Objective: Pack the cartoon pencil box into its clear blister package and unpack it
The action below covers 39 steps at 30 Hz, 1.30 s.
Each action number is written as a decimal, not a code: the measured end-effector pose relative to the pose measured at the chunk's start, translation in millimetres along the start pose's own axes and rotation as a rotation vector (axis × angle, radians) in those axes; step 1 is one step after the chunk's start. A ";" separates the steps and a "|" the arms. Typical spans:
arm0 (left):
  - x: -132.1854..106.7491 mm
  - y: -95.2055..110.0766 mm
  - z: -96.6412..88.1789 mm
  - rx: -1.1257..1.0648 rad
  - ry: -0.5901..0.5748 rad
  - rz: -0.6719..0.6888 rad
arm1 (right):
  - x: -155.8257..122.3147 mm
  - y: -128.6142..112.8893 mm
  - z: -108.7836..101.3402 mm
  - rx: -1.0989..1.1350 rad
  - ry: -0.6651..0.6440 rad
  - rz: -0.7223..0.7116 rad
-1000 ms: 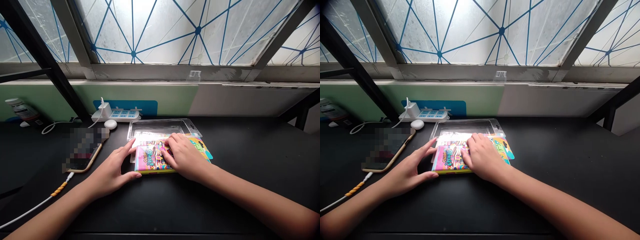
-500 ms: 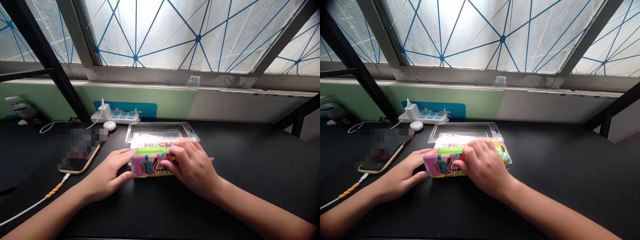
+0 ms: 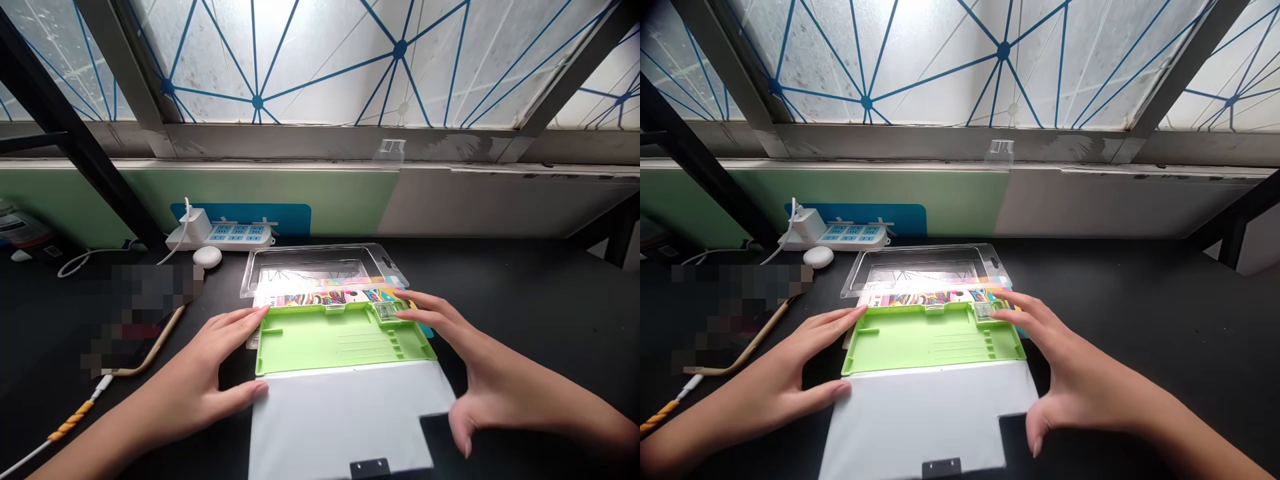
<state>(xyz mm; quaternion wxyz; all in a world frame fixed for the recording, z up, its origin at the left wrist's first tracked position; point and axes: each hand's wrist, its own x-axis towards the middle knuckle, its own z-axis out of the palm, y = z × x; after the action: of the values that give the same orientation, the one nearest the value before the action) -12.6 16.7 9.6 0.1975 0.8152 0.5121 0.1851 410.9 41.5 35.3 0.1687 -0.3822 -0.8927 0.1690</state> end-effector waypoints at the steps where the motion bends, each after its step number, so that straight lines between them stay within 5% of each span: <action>1: 0.2 -0.5 -0.3 0.002 0.010 0.001 | -2.1 7.3 2.4 -0.002 -0.029 0.031; 10: 4.1 -20.1 -11.9 0.052 -0.085 0.120 | -6.8 8.7 2.2 0.106 -0.207 0.198; 19: 4.6 -20.0 -11.9 -0.015 -0.072 0.085 | -5.5 15.3 2.8 0.209 0.010 0.186; 28: 6.4 -17.7 -3.4 0.011 -0.011 0.082 | -6.7 6.0 11.5 0.046 -0.021 0.216; 35: 5.5 -6.7 1.6 0.030 0.191 0.186 | -3.5 4.9 4.1 0.119 0.141 0.027; 39: 25.8 13.9 -7.0 0.027 0.343 0.187 | 15.5 13.6 -16.3 0.127 0.197 -0.042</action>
<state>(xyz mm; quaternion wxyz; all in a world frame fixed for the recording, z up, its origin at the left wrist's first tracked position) 4.9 35.5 25.2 0.0783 0.8183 0.4627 0.3319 416.3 64.6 46.6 0.2829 -0.3667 -0.8671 0.1832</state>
